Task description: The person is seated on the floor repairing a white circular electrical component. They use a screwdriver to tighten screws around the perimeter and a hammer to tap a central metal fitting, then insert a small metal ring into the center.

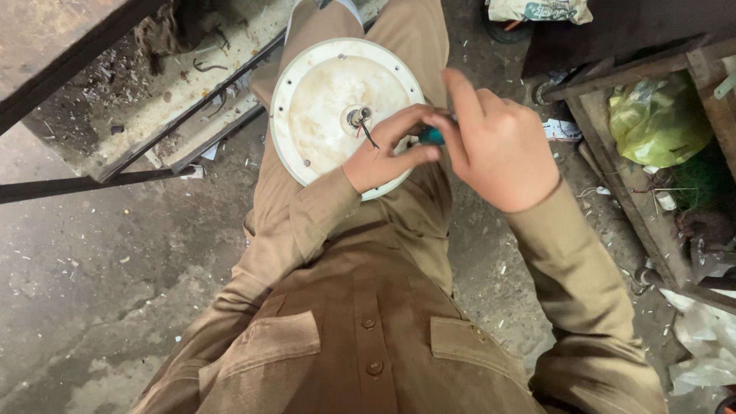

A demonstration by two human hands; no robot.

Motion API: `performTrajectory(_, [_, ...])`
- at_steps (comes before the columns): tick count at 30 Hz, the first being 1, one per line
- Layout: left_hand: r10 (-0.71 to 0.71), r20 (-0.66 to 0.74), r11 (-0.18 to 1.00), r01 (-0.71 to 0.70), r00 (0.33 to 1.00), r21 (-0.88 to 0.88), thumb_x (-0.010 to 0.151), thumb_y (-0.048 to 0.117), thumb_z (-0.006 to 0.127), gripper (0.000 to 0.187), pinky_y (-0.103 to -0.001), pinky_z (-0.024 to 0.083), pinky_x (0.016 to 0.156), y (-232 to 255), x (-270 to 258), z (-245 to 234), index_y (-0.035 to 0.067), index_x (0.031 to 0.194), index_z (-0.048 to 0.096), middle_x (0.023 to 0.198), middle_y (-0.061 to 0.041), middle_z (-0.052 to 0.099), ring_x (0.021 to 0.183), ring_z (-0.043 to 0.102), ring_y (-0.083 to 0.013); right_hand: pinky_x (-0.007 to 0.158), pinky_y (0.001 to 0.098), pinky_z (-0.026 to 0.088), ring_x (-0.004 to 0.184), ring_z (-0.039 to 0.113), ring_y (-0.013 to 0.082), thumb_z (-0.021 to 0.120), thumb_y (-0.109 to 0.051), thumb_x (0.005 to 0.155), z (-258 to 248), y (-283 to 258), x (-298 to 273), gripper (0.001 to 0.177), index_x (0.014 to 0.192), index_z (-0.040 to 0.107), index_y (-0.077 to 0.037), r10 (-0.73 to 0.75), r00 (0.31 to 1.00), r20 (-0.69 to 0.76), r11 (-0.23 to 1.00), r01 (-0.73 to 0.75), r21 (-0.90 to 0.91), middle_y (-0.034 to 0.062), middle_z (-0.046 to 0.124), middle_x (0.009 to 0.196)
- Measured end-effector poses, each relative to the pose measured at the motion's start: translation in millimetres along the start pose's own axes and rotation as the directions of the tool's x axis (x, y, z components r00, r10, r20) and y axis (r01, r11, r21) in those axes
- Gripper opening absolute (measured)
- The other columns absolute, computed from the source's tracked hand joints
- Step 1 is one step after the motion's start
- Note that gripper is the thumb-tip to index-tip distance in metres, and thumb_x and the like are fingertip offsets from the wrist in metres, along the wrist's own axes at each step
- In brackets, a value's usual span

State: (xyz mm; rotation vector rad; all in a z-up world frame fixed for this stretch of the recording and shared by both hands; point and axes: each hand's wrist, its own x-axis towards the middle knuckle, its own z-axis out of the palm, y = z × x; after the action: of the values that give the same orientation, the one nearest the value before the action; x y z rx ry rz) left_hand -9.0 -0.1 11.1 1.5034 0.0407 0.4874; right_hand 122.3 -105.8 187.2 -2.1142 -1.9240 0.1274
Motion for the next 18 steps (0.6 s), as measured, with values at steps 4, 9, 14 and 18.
performTrajectory(4, [-0.061, -0.077, 0.997, 0.057, 0.995, -0.044, 0.097, 0.006, 0.071, 0.041, -0.033, 0.053, 0.107, 5.0, 2.3, 3.1, 0.003, 0.133, 0.053, 0.13, -0.007, 0.064, 0.123, 0.064, -0.0179, 0.063, 0.0449, 0.051, 0.076, 0.067, 0.0366, 0.078, -0.026, 0.099, -3.9, -3.4, 2.2, 0.056, 0.141, 0.054, 0.001, 0.072, 0.996, 0.056, 0.997, -0.073, 0.019, 0.0184, 0.066, 0.085])
performTrajectory(9, [-0.069, -0.022, 0.981, 0.064, 0.997, -0.185, 0.102, 0.004, 0.068, 0.036, -0.035, 0.05, 0.112, 2.6, 7.7, 0.9, 0.003, 0.136, 0.054, 0.133, -0.012, 0.061, 0.127, 0.06, -0.022, 0.082, 0.0447, 0.051, 0.101, 0.061, 0.0392, 0.065, 0.001, 0.093, -28.6, 5.3, 3.9, 0.054, 0.144, 0.047, 0.0, -0.204, 0.979, -0.018, 0.943, 0.201, 0.267, 0.0244, 0.063, 0.111])
performTrajectory(14, [0.064, 0.035, 0.986, -0.069, 0.997, 0.15, 0.106, 0.008, 0.065, 0.034, -0.037, 0.049, 0.112, -0.1, 2.9, -3.7, 0.002, 0.138, 0.055, 0.136, -0.015, 0.058, 0.131, 0.058, -0.0258, 0.086, 0.0451, 0.05, 0.098, 0.059, 0.0364, 0.069, 0.006, 0.093, -20.4, 2.2, 8.6, 0.058, 0.147, 0.051, -0.001, -0.173, 0.985, 0.023, 0.965, 0.165, 0.205, 0.0162, 0.065, 0.108])
performTrajectory(18, [0.029, 0.003, 1.0, -0.029, 1.0, 0.009, 0.108, 0.011, 0.065, 0.035, -0.036, 0.052, 0.114, -5.9, 1.3, -2.4, 0.003, 0.14, 0.051, 0.136, -0.012, 0.054, 0.132, 0.057, -0.0228, 0.087, 0.0447, 0.05, 0.102, 0.059, 0.037, 0.069, 0.005, 0.088, -20.7, 7.6, 7.3, 0.062, 0.147, 0.048, 0.001, -0.232, 0.973, 0.0, 0.937, 0.223, 0.268, 0.02, 0.063, 0.114])
